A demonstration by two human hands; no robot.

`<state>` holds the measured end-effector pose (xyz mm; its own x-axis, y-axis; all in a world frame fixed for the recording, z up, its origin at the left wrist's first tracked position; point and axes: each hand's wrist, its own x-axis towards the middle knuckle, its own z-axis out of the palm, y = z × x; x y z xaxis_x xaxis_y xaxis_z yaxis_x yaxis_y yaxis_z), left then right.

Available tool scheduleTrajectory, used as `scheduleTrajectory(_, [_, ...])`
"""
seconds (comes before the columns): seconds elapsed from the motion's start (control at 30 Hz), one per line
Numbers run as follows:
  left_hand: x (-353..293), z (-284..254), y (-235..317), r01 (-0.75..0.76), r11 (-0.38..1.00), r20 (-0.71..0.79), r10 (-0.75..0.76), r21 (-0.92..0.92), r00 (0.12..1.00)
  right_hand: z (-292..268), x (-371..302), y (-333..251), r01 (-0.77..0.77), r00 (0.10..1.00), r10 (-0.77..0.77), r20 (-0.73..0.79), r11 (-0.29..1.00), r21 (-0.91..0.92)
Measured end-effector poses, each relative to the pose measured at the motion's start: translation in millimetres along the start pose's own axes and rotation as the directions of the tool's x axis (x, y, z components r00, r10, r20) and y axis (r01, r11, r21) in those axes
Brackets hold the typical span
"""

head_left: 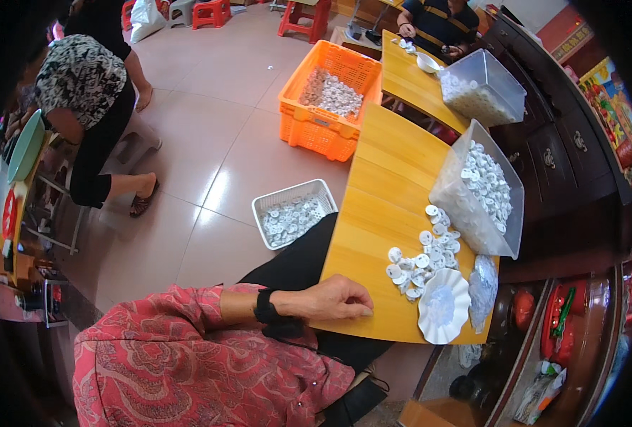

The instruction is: The person is assembling small white plastic components by fitting parts together by hand.

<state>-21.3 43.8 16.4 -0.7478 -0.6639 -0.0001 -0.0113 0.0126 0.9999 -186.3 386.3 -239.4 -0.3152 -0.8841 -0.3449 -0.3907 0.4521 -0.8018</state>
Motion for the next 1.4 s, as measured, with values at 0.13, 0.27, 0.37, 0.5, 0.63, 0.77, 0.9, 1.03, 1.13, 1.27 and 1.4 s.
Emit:
scheduleTrajectory(0.13, [-6,-1,7,-0.019,1.000,0.023,0.019,-0.025,1.000,12,-3,-2,0.016,1.000,-0.016,-0.017,1.000,-0.001])
scheduleTrajectory(0.27, [-6,-5,7,-0.026,1.000,0.003,0.026,0.004,1.000,13,-8,-2,0.017,0.997,-0.018,-0.076,1.000,-0.005])
scheduleTrajectory(0.37, [-4,-9,5,-0.047,0.997,-0.038,0.050,0.057,0.998,11,-33,3,-0.028,0.988,0.026,-0.154,1.000,-0.007])
scheduleTrajectory(0.5, [-5,-21,10,0.106,0.981,-0.092,-0.122,-0.163,0.988,1,-85,14,-0.119,0.954,0.112,-0.279,0.993,-0.007])
scheduleTrajectory(0.63, [-2,-18,3,0.122,0.983,-0.125,-0.139,-0.134,0.982,-2,-98,16,-0.145,0.918,0.135,-0.372,0.989,0.002])
scheduleTrajectory(0.77, [6,-14,7,0.156,0.986,-0.048,-0.159,-0.059,0.986,-9,-81,16,-0.122,0.893,0.110,-0.436,0.992,0.000])
scheduleTrajectory(0.9, [7,-10,5,0.164,0.983,-0.043,-0.168,-0.085,0.985,-18,-64,16,-0.098,0.874,0.078,-0.480,0.995,-0.016])
scheduleTrajectory(1.03, [7,-7,-3,0.115,0.992,-0.058,-0.118,-0.046,0.991,-26,-46,16,-0.064,0.863,0.036,-0.505,0.997,-0.038])
scheduleTrajectory(1.13, [5,-7,-4,0.082,0.997,-0.065,-0.082,0.004,0.995,-25,-21,11,-0.016,0.859,-0.009,-0.512,0.999,-0.044])
scheduleTrajectory(1.27, [4,-4,-2,0.061,0.998,-0.064,-0.059,0.034,0.996,-23,-3,6,0.033,0.855,-0.055,-0.516,0.998,-0.051])
scheduleTrajectory(1.4, [4,-2,-1,0.098,0.993,-0.038,-0.096,0.070,0.995,-16,-18,5,0.017,0.830,-0.040,-0.556,0.999,-0.047])
